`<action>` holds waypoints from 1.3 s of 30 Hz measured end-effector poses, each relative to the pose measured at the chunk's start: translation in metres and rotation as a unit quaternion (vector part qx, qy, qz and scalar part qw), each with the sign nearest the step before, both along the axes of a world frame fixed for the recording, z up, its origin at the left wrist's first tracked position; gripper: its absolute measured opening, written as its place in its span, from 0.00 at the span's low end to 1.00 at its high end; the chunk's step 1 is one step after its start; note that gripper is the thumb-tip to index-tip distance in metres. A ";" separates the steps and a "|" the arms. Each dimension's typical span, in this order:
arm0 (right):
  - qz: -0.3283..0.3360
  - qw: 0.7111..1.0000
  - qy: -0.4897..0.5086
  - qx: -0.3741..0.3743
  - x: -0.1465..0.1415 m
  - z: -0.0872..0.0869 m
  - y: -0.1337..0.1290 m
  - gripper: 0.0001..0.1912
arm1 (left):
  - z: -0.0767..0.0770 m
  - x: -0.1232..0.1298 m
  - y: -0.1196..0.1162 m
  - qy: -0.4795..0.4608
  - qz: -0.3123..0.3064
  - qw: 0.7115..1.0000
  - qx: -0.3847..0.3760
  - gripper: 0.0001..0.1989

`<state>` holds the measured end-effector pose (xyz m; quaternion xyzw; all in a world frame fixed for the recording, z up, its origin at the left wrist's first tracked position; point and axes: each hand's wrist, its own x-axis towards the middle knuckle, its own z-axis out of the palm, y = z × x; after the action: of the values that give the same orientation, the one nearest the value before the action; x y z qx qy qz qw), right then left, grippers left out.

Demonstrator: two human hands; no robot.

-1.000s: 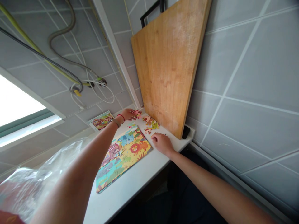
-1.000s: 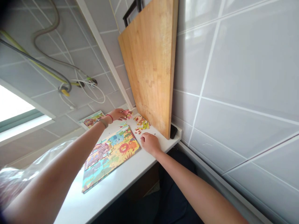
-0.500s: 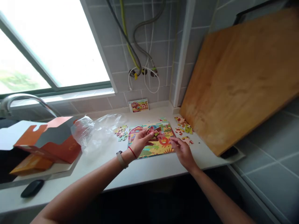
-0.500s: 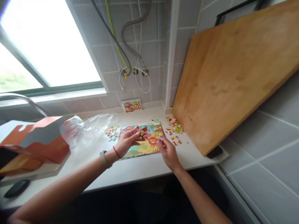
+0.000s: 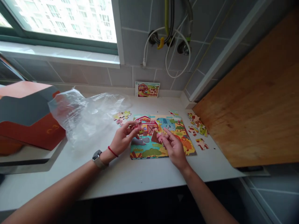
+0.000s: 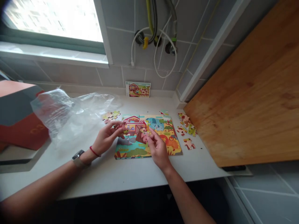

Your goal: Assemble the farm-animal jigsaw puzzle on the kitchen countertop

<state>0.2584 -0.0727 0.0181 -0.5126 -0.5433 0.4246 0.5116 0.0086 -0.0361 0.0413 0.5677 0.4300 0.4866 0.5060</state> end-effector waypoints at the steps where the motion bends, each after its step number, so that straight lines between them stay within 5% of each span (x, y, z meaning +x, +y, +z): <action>1: 0.009 1.000 -0.015 0.005 0.001 0.000 0.002 0.23 | 0.000 -0.006 0.000 -0.004 0.000 1.000 0.003 0.25; 13: 0.281 0.939 -0.197 0.005 -0.001 0.034 0.043 0.10 | -0.013 -0.016 -0.002 0.076 -0.060 0.994 0.052 0.18; 19: 0.303 0.945 -0.118 0.010 -0.001 0.034 0.048 0.09 | -0.015 -0.011 -0.006 -0.022 -0.107 0.992 -0.068 0.22; 24: 0.274 0.957 -0.095 0.019 -0.003 0.022 0.045 0.07 | -0.015 -0.011 -0.010 -0.150 -0.156 0.953 -0.213 0.24; 31: 0.220 0.974 0.022 -0.051 -0.010 0.010 0.040 0.13 | -0.004 -0.006 -0.017 -0.147 -0.178 0.941 -0.246 0.28; 39: 0.196 0.976 0.079 -0.056 -0.019 0.008 0.037 0.18 | -0.009 -0.003 -0.019 -0.179 -0.136 0.936 -0.272 0.26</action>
<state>0.2393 -0.0357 0.0259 -0.3891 -0.5665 0.5851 0.4305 0.0054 -0.0555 0.0321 0.3651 0.3664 0.3712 0.7712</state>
